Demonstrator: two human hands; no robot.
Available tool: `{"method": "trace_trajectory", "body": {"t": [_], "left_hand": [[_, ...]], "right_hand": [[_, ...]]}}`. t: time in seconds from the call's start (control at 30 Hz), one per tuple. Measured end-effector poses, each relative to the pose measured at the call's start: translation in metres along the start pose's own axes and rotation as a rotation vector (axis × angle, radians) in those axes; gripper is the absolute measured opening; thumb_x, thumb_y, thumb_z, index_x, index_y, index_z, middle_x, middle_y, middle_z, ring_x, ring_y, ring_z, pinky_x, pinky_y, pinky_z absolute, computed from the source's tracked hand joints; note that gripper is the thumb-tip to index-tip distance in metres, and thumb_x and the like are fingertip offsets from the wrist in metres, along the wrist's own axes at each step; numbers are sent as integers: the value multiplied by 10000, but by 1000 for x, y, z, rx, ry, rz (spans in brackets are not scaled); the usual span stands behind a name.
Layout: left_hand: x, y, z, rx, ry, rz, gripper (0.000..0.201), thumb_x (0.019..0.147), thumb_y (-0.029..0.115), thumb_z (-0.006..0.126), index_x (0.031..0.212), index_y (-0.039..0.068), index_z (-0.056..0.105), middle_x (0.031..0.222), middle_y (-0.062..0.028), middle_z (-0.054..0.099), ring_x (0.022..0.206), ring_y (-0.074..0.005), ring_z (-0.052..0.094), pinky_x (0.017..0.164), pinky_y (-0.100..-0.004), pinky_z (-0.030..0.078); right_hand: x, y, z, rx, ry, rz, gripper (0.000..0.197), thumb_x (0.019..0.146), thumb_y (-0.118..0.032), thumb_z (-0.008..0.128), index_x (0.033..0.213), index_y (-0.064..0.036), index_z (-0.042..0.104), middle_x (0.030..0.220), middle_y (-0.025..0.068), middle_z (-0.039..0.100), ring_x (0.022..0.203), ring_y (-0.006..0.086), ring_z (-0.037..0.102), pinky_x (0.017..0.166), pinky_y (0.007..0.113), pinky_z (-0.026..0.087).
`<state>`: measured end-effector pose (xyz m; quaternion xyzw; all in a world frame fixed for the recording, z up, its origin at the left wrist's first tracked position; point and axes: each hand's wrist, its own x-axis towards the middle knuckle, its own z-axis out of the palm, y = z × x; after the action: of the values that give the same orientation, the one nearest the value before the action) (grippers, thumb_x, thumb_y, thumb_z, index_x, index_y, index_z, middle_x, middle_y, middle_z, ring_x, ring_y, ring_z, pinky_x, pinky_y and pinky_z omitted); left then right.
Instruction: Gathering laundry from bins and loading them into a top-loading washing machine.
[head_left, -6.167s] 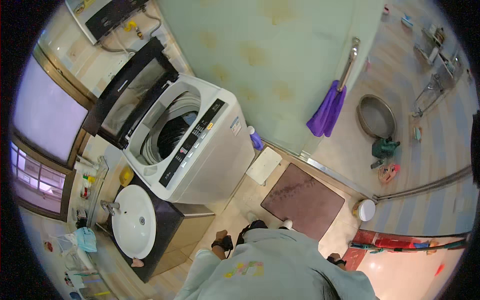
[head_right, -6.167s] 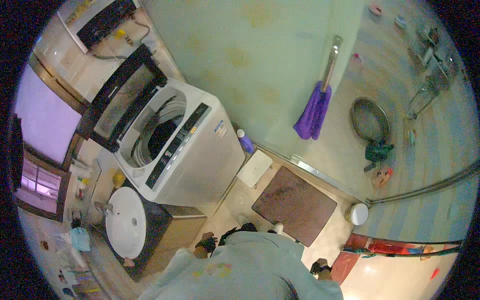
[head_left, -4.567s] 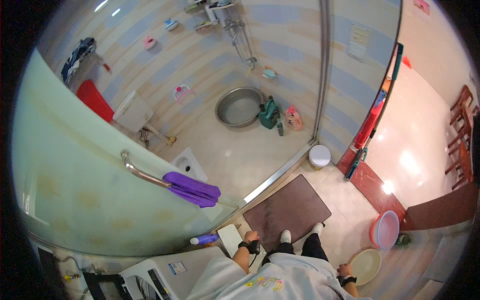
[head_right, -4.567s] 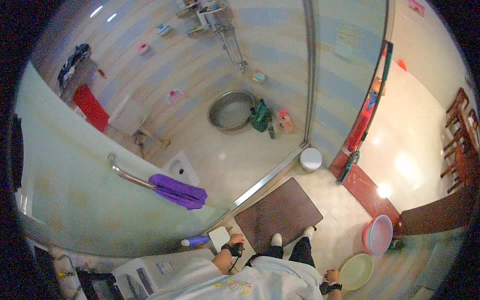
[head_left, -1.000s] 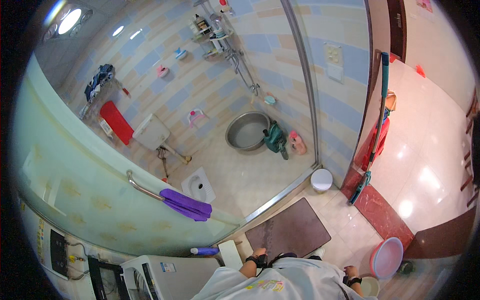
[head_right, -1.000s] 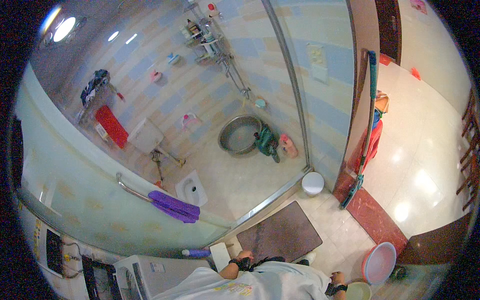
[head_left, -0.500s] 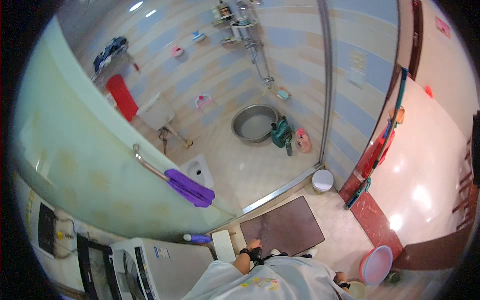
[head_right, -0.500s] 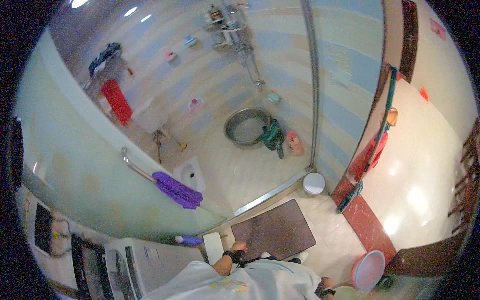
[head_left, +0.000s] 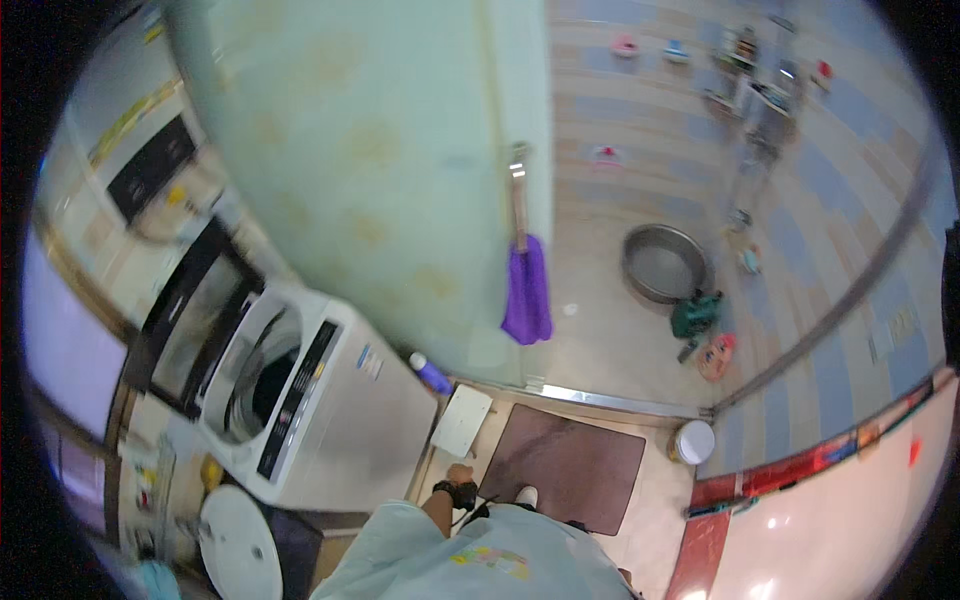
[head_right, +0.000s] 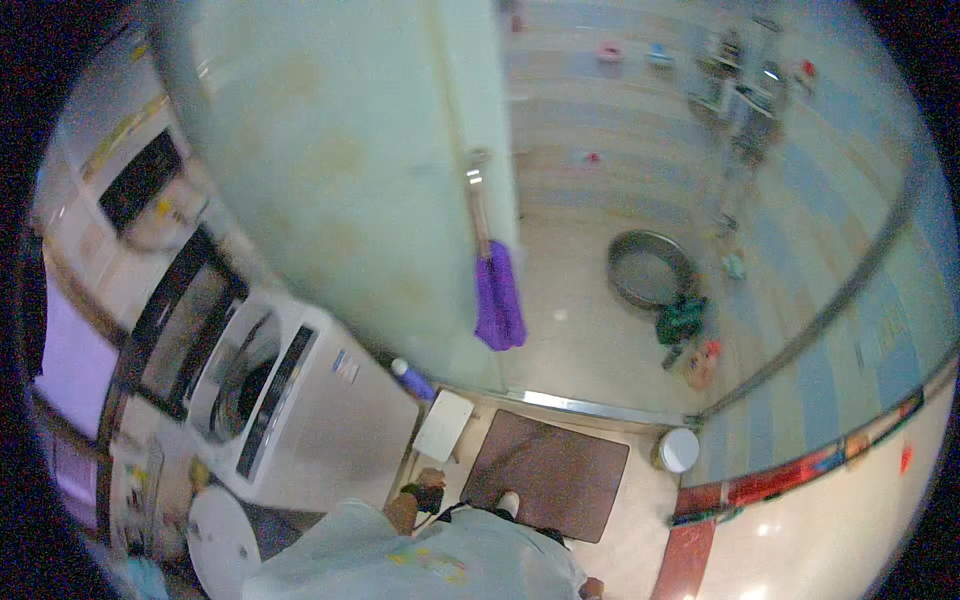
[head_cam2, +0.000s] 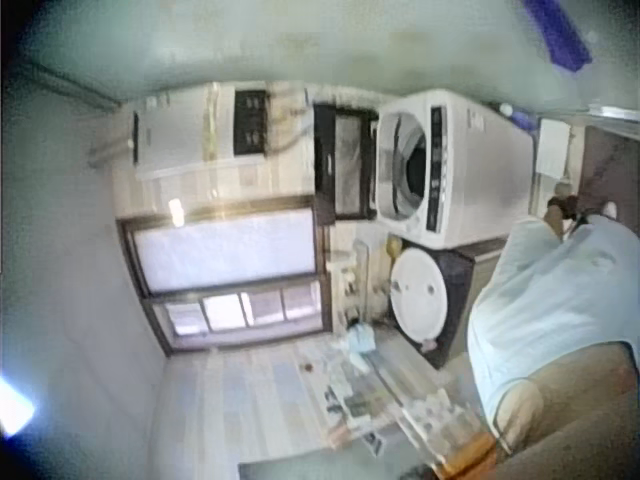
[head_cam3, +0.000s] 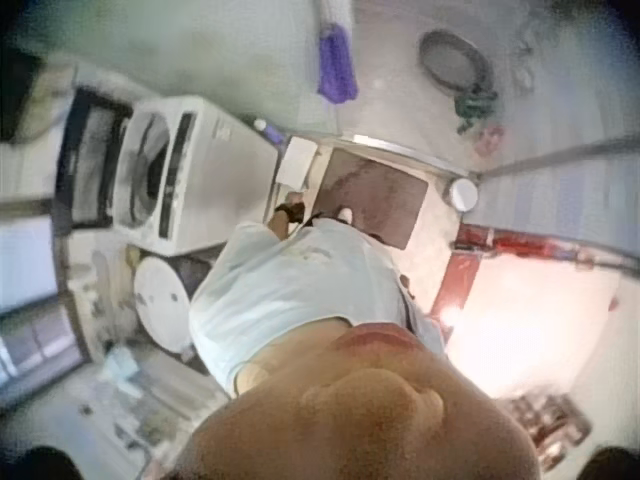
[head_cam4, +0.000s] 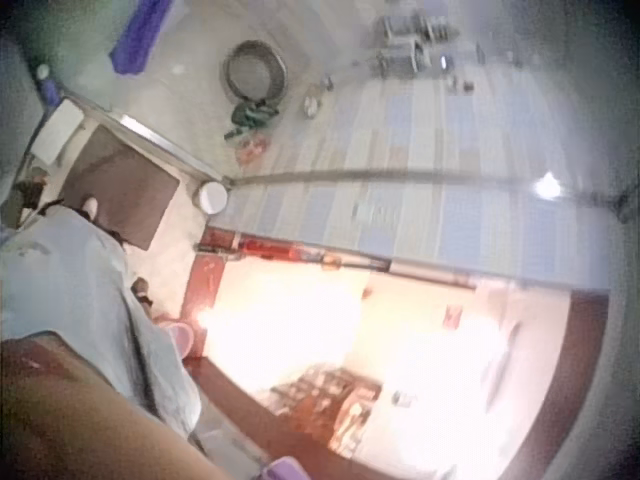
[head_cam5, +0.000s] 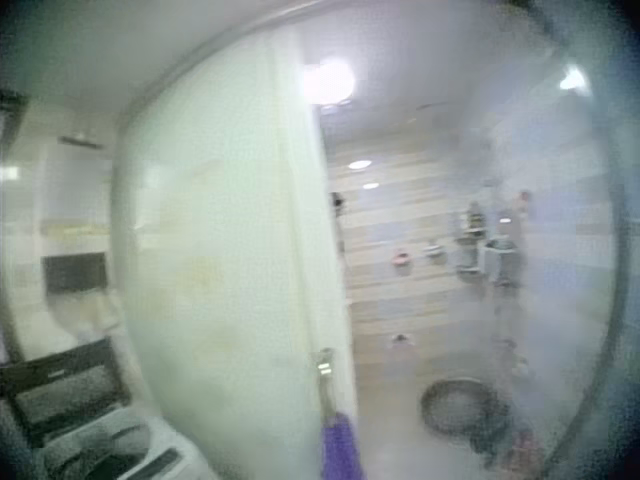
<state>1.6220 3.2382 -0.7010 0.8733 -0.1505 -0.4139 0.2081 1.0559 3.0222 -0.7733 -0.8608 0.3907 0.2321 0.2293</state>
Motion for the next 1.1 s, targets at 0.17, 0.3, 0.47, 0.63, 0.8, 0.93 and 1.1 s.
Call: {"method": "trace_trajectory", "body": {"t": [0.17, 0.3, 0.47, 0.63, 0.8, 0.93, 1.1], "left_hand": [[-86, -99, -25, 329, 128, -16, 175, 748, 160, 548, 669, 20, 617, 700, -139, 625, 660, -241, 627, 549, -337, 473], [-150, -150, -4, 337, 155, -174, 170, 745, 159, 547, 679, 20, 618, 706, -138, 626, 664, -242, 627, 553, -336, 475], [-207, -146, 72, 307, 127, -276, 166, 742, 159, 546, 691, 19, 620, 714, -138, 628, 669, -243, 628, 558, -333, 477], [-226, -93, 140, 295, 87, -318, 163, 738, 158, 546, 703, 18, 621, 723, -137, 629, 674, -244, 629, 563, -331, 479], [-216, -86, 168, -9, 321, 106, 231, 729, 272, 571, 835, 79, 637, 778, -138, 644, 751, -265, 631, 712, -354, 494], [-224, -37, 121, 452, 317, -101, 288, 730, 330, 567, 780, 54, 630, 771, -137, 647, 749, -266, 633, 677, -363, 500], [-132, -39, 103, 400, 200, 43, 314, 704, 341, 620, 735, 28, 617, 698, -144, 636, 678, -278, 629, 636, -384, 500]], "right_hand": [[87, 14, -26, -293, -95, -323, 361, 682, -308, 539, 996, -139, 597, 967, 122, 610, 836, 292, 588, 715, 413, 470], [143, -30, -127, -169, 123, -711, 322, 752, -317, 540, 997, -120, 609, 823, 61, 638, 717, 180, 597, 617, 363, 464], [165, -98, -215, 1011, -407, 142, 229, 799, -195, 508, 951, -33, 565, 730, 103, 613, 638, 224, 611, 543, 336, 506], [158, -105, -252, 1083, -460, -8, 181, 817, -157, 507, 940, -44, 575, 716, 82, 616, 603, 179, 610, 524, 279, 485], [129, -76, -250, 877, -365, 118, 217, 841, -161, 468, 988, -39, 569, 787, 110, 638, 670, 187, 625, 548, 281, 501], [136, 18, -201, 792, -548, -103, 294, 830, -227, 487, 1016, -17, 572, 844, 129, 644, 698, 216, 632, 571, 330, 510], [103, 98, -158, -185, 13, -583, 257, 671, -348, 600, 862, -194, 678, 829, 2, 661, 796, 194, 620, 639, 330, 499]]}}
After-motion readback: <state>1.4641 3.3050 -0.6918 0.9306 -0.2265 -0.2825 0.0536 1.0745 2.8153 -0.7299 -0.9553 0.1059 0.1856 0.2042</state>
